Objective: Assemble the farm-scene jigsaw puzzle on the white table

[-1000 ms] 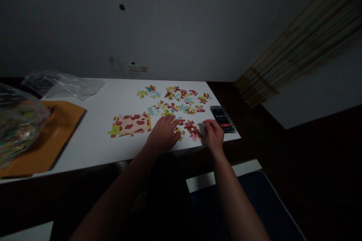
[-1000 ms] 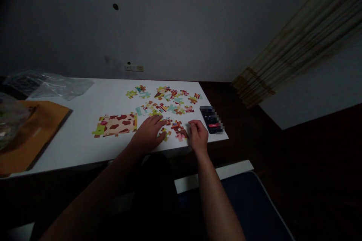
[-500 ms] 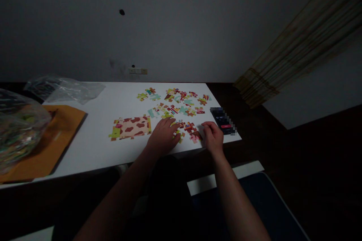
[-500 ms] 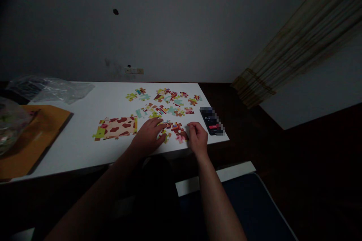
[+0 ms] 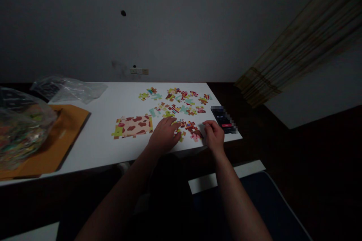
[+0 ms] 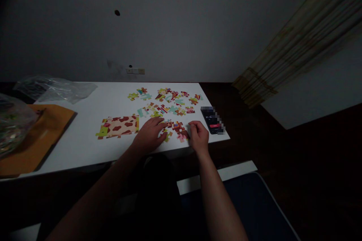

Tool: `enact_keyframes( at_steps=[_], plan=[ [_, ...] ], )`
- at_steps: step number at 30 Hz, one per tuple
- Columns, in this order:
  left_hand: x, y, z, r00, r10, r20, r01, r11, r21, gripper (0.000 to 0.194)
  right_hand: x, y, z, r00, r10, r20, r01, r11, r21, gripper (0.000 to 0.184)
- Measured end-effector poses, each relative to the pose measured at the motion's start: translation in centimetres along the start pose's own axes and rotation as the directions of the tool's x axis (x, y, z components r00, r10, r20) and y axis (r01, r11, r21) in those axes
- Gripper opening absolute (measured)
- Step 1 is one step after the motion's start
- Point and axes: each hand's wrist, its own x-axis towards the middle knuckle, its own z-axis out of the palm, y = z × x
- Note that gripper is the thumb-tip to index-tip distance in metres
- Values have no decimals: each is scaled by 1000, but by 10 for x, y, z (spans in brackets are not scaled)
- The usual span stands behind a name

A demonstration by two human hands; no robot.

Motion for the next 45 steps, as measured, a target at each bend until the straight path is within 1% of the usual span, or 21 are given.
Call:
enact_keyframes(
  at_steps=[6,11,18,24,33,35,38,39,40,43,45],
  plan=[
    [0,-1,-1,1000,-8,-5,8,1000,-28,42,0,3,0,1000,-2,-8,2,1000,-3,30],
    [1,-1,-1,1000,-18,9,18,1000,-3,40,0,5,0,1000,-17,-1,17,1000,-3,30],
    [0,-5,2,999,-29,31,28,999,27,57,0,5,-1,999,-35,-3,35,999,-19,29],
    [0,-6,4,999,-34,28,33,999,24,61,-1,5,0,999,-36,8,36,999,-11,29],
    [0,-8,6,999,-32,13,32,999,11,59,-1,4,1,999,-51,13,51,999,0,27],
    [0,-7,5,999,-33,0,33,999,7,54,-1,4,1,998,-56,14,56,998,-2,26],
    [0,-2,1,999,-18,-33,18,1000,2,39,-1,4,1,998,-58,24,58,998,-10,26],
    [-1,0,-1,999,-5,-37,5,1000,-1,37,-1,4,1,998,-58,28,59,998,-14,26],
    [-2,2,-2,999,9,-33,-9,1000,-5,39,-1,4,1,998,-59,33,59,998,-20,26],
    [-4,6,-4,999,32,4,-32,999,-21,59,-2,3,1,997,-63,54,66,996,-55,27],
    [-4,6,-3,999,31,25,-30,999,-23,68,-4,2,2,995,-65,76,72,993,-95,27]
  ],
)
